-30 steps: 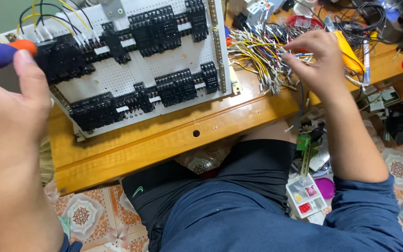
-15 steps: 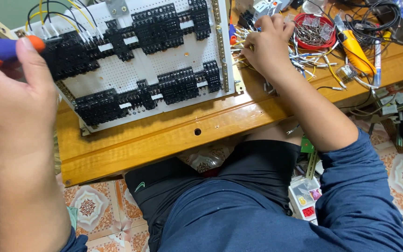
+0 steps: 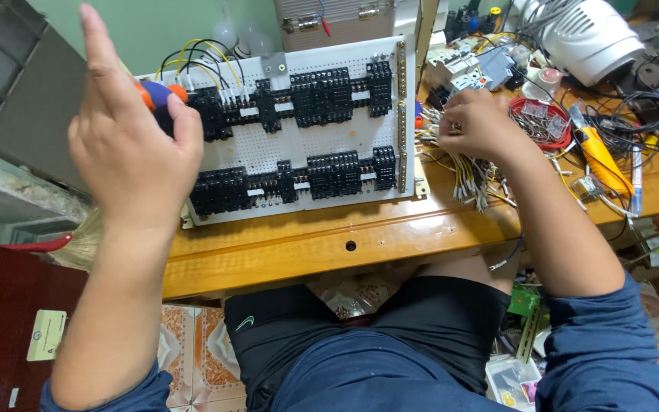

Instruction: The person uses a screwdriver to tighten screws on a white electrical board mounted on a wooden table. They insert various colored wires into the terminal blocks and secure them by turning the screws.

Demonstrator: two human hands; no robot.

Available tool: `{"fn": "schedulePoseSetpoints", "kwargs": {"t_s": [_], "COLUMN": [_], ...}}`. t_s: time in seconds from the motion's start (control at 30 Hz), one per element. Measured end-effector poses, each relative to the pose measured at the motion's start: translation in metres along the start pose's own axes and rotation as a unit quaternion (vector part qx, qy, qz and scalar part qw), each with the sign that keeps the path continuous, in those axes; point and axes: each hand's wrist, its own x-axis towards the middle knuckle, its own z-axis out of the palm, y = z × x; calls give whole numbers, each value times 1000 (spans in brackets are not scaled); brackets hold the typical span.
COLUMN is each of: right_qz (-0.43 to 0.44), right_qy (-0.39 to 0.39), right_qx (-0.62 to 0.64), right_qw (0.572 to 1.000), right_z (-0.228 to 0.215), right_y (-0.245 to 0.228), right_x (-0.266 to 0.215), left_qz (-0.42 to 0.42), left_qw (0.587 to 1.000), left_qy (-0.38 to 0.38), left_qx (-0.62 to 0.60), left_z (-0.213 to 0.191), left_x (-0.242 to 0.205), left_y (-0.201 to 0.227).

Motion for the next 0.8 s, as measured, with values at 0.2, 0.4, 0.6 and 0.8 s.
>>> {"fn": "schedulePoseSetpoints", "kwargs": {"t_s": [0.2, 0.4, 0.6, 0.8], "right_qz": [12, -21, -43, -239], "right_qy": [198, 230, 208, 272], "right_qx": [341, 562, 589, 393], "right_qw": [919, 794, 780, 845], "right_z": [3, 1, -10, -18], "right_y": [-6, -7, -19, -54], "right_x": [-5, -7, -21, -26], "left_qz": [-12, -2, 1, 23], "left_qw": [998, 995, 994, 990], "left_qy": [3, -4, -12, 7], "left_qx": [-56, -101, -108, -141], "left_z": [1, -7, -6, -8], "left_x": [1, 3, -2, 6], "left_y": [-4, -2, -3, -6]}}
